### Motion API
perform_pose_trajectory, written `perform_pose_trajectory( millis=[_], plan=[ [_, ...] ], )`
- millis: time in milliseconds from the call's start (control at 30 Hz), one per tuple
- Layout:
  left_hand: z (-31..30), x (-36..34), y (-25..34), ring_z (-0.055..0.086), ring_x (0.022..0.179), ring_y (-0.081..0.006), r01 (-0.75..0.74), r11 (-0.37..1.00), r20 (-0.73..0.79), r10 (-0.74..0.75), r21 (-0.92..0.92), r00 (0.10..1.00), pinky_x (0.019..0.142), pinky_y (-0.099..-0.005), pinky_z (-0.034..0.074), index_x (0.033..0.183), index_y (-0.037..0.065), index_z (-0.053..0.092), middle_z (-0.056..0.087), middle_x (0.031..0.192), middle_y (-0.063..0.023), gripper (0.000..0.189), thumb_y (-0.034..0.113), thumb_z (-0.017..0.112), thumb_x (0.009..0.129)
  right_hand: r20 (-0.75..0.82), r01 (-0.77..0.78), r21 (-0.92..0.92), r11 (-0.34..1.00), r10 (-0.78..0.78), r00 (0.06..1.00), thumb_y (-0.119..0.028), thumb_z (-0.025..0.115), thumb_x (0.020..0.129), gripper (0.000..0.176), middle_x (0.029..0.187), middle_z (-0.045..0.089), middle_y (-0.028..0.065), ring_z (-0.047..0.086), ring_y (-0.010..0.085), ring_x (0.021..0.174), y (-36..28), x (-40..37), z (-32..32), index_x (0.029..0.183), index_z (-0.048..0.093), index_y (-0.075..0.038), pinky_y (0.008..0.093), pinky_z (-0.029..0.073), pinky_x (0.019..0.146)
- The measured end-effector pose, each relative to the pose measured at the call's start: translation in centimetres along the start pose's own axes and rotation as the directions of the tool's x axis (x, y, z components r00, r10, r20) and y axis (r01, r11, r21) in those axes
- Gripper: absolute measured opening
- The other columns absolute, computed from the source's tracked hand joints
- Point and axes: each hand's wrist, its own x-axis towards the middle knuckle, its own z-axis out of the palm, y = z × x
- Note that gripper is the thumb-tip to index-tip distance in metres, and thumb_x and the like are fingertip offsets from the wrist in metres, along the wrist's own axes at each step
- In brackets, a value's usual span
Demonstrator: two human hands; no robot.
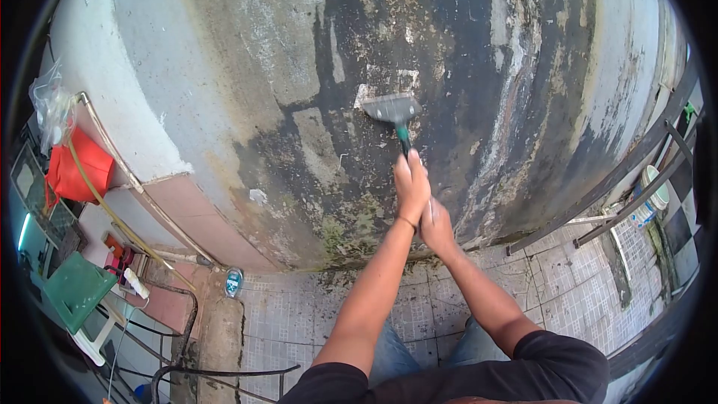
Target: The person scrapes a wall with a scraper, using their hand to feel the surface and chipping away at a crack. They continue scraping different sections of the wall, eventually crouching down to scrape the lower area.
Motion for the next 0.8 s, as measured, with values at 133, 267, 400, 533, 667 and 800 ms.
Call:
perform_pose_trajectory(
  millis=[133, 267, 400, 533, 667, 800],
  plan=[
    [-0.6, 2.1, 6.2, 0.056, 0.056, -0.0165, 0.033, 0.999, 0.011, -0.034, 0.028, 0.999, 0.054, -0.0357, 0.044, 0.086, 0.002, 0.054, 0.054, 0.063, -0.0061, 0.041, 0.038, 0.043, 0.103, -0.027, 0.128, 0.031, 0.991, -0.127, 0.991, -0.025, 0.039, 0.102, 0.036, 0.093, 0.062, 0.0290, 0.059, 0.0472, 0.091, -4.9, 2.2, -0.1, 0.098, 0.057, 0.005, 0.0482, 0.047, 0.081],
    [-0.4, 10.2, 17.9, 0.042, 0.044, -0.0094, -0.070, 0.985, 0.078, 0.083, -0.160, 0.993, 0.039, -0.0280, 0.038, 0.082, 0.009, 0.044, 0.044, 0.059, 0.0006, 0.037, 0.039, 0.040, 0.104, 0.124, 0.153, 0.116, 0.981, -0.167, 0.978, -0.034, 0.037, 0.105, 0.044, 0.068, 0.059, 0.0171, 0.060, 0.0264, 0.054, -17.2, 9.1, -1.7, 0.087, 0.054, 0.002, 0.0387, 0.048, 0.056],
    [-2.2, 12.0, 21.5, 0.041, 0.043, -0.0102, -0.030, 0.997, 0.045, 0.034, -0.074, 0.998, 0.040, -0.0287, 0.039, 0.082, 0.009, 0.045, 0.045, 0.059, 0.0002, 0.038, 0.040, 0.041, 0.104, 0.239, 0.061, 0.310, 0.949, -0.140, 0.961, -0.037, 0.033, 0.106, 0.049, 0.055, 0.054, 0.0096, 0.055, 0.0194, 0.044, -19.5, 11.2, 0.4, 0.082, 0.051, 0.001, 0.0359, 0.045, 0.046],
    [-3.5, 8.8, 9.9, 0.051, 0.043, -0.0138, -0.243, 0.963, -0.050, 0.251, 0.119, 0.967, 0.039, -0.0305, 0.042, 0.079, 0.006, 0.048, 0.052, 0.057, -0.0035, 0.042, 0.039, 0.042, 0.103, 0.164, 0.171, 0.231, 0.958, -0.212, 0.964, -0.029, 0.031, 0.106, 0.043, 0.055, 0.054, 0.0095, 0.054, 0.0196, 0.046, -10.4, 6.9, 2.6, 0.081, 0.052, -0.001, 0.0354, 0.043, 0.048],
    [-3.1, 2.0, 4.8, 0.062, 0.078, -0.0404, -0.027, 0.941, -0.018, 0.035, 0.336, 0.999, 0.071, -0.0483, 0.046, 0.090, -0.003, 0.057, 0.061, 0.078, -0.0229, 0.040, 0.032, 0.043, 0.102, 0.018, 0.243, 0.198, 0.950, -0.252, 0.968, -0.023, 0.032, 0.105, 0.038, 0.063, 0.055, 0.0114, 0.058, 0.0220, 0.056, -3.8, 2.3, 3.3, 0.084, 0.052, 0.001, 0.0384, 0.045, 0.054],
    [-0.6, 6.4, 11.6, 0.059, 0.058, -0.0213, -0.239, 0.925, 0.004, 0.249, 0.294, 0.969, 0.057, -0.0392, 0.046, 0.081, 0.000, 0.052, 0.056, 0.063, -0.0089, 0.042, 0.035, 0.042, 0.103, -0.008, 0.228, 0.230, 0.946, -0.233, 0.973, -0.025, 0.028, 0.106, 0.043, 0.058, 0.054, 0.0093, 0.052, 0.0171, 0.046, -10.0, 5.6, 1.2, 0.078, 0.049, -0.001, 0.0339, 0.042, 0.047]
  ],
)
